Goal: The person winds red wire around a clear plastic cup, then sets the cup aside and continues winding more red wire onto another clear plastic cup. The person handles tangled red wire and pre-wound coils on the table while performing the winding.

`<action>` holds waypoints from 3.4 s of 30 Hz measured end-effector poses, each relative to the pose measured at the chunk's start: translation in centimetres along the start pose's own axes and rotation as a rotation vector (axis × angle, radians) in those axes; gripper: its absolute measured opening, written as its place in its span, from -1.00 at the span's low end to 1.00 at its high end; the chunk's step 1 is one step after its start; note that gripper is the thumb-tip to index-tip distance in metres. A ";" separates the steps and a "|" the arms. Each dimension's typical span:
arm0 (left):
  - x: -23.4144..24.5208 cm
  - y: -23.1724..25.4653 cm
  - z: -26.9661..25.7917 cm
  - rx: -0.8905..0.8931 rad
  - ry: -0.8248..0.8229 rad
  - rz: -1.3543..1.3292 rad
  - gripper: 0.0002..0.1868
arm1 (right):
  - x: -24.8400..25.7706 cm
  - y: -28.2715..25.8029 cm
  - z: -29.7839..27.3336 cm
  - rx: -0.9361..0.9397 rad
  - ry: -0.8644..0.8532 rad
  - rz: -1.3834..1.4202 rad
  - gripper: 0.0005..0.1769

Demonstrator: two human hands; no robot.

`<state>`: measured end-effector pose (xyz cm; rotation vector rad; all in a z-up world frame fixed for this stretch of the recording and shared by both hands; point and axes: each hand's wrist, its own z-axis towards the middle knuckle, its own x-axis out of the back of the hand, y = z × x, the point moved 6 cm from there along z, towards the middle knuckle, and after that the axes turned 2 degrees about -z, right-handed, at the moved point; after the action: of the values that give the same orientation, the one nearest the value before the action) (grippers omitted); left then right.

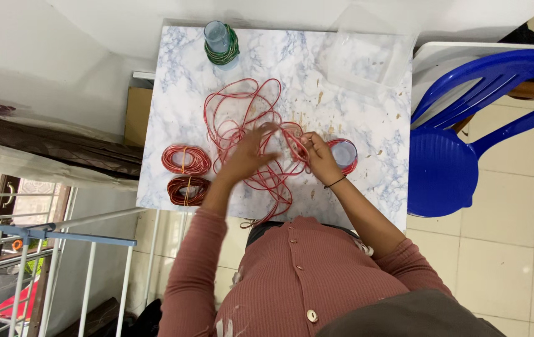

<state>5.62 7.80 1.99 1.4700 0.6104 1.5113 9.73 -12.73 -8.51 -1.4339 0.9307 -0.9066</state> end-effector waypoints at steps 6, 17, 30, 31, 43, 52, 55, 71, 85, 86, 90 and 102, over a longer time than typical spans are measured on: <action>-5.0 -2.6 0.2 0.391 -0.191 -0.494 -0.15 | 0.2 0.5 -0.7 0.019 -0.156 -0.074 -0.62; 15.6 -12.2 -4.6 0.387 0.638 -0.094 -0.65 | 3.2 -4.7 -6.0 0.239 0.171 -0.472 -0.65; -1.4 1.7 -1.9 -0.201 0.075 0.444 -0.20 | 1.9 -4.1 -7.3 0.192 0.028 0.057 -0.79; -3.9 2.3 -1.0 -0.029 -0.118 0.339 -0.40 | 1.1 -4.7 -7.0 0.255 -0.016 0.099 -0.74; 2.3 -1.6 -1.4 0.161 0.466 0.048 -0.82 | -0.9 -0.1 -6.3 0.230 0.074 -0.285 -0.47; 16.5 3.8 -2.8 0.022 0.907 0.271 -0.85 | -0.5 -5.3 -6.7 0.246 0.046 -0.580 -0.74; 17.3 4.7 -1.9 -0.028 0.763 0.449 -0.90 | 0.0 -5.7 -6.1 0.108 0.080 -0.634 -0.73; -5.6 1.5 0.4 -0.093 -0.014 0.113 -0.46 | 8.3 -2.1 -13.4 0.309 0.408 -0.781 -0.21; -13.9 -0.7 8.8 0.053 -0.464 0.347 0.07 | 10.0 4.8 -7.2 0.000 0.216 -0.962 0.32; -14.0 -1.1 8.9 0.118 -0.503 0.395 0.11 | 10.0 5.1 -6.7 -0.010 0.222 -0.968 0.32; -14.5 -2.3 8.9 0.136 -0.560 0.242 -0.02 | 10.1 6.0 -5.9 -0.055 0.212 -0.980 0.24; -15.4 -7.7 6.2 0.661 -0.436 -1.015 -0.47 | 9.7 -2.4 -6.4 0.078 0.144 -0.472 0.13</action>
<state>11.67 -3.31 -11.23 1.4973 1.3805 0.1849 7.73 -23.99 -5.49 -1.5650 0.6582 -1.3942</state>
